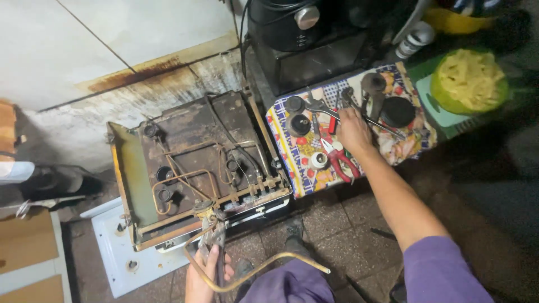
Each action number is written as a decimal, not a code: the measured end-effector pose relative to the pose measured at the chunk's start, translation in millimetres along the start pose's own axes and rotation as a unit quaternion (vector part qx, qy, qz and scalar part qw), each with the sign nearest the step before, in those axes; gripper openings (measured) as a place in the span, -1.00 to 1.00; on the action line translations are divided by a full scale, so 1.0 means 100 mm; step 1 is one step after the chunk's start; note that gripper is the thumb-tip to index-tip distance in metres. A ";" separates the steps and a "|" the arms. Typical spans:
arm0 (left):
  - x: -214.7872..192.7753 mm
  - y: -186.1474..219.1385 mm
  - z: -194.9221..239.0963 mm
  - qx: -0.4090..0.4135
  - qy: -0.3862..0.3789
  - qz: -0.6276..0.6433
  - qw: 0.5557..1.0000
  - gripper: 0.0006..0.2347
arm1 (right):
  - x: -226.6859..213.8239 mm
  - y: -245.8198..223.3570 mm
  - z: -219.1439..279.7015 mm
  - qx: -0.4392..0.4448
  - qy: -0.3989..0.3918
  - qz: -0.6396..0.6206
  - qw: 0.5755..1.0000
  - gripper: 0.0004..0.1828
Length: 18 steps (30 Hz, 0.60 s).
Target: The person uses pliers to strip the insulation from a gas hose connected to a burner. They then use the pliers to tighten the fitting on the hose and inspect the connection.
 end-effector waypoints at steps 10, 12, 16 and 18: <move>0.41 0.27 -0.01 0.106 -0.085 0.004 0.991 -0.67 | 0.26 0.17 -0.49 0.001 -0.181 0.050 0.982 -0.60; 0.42 0.39 -0.01 0.115 -0.081 -0.056 0.988 -0.62 | 0.01 0.16 -0.41 0.012 -0.170 0.027 0.985 -0.55; 0.41 0.49 -0.05 0.129 -0.151 0.028 0.980 -0.77 | -0.76 -0.02 0.13 0.158 -0.177 -0.186 0.954 -0.51; 0.34 0.53 0.00 0.118 -0.151 0.041 0.981 -0.77 | -1.12 -0.30 0.54 0.181 -0.184 -0.282 0.924 -0.45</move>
Point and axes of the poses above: each hand's wrist, its own z-axis away from the middle knuckle, its own x-axis out of the palm, y = z × x, the point moved 7 cm from there along -z, towards the middle knuckle, and after that the axes turned 3 degrees about z, right-handed, at the moved point
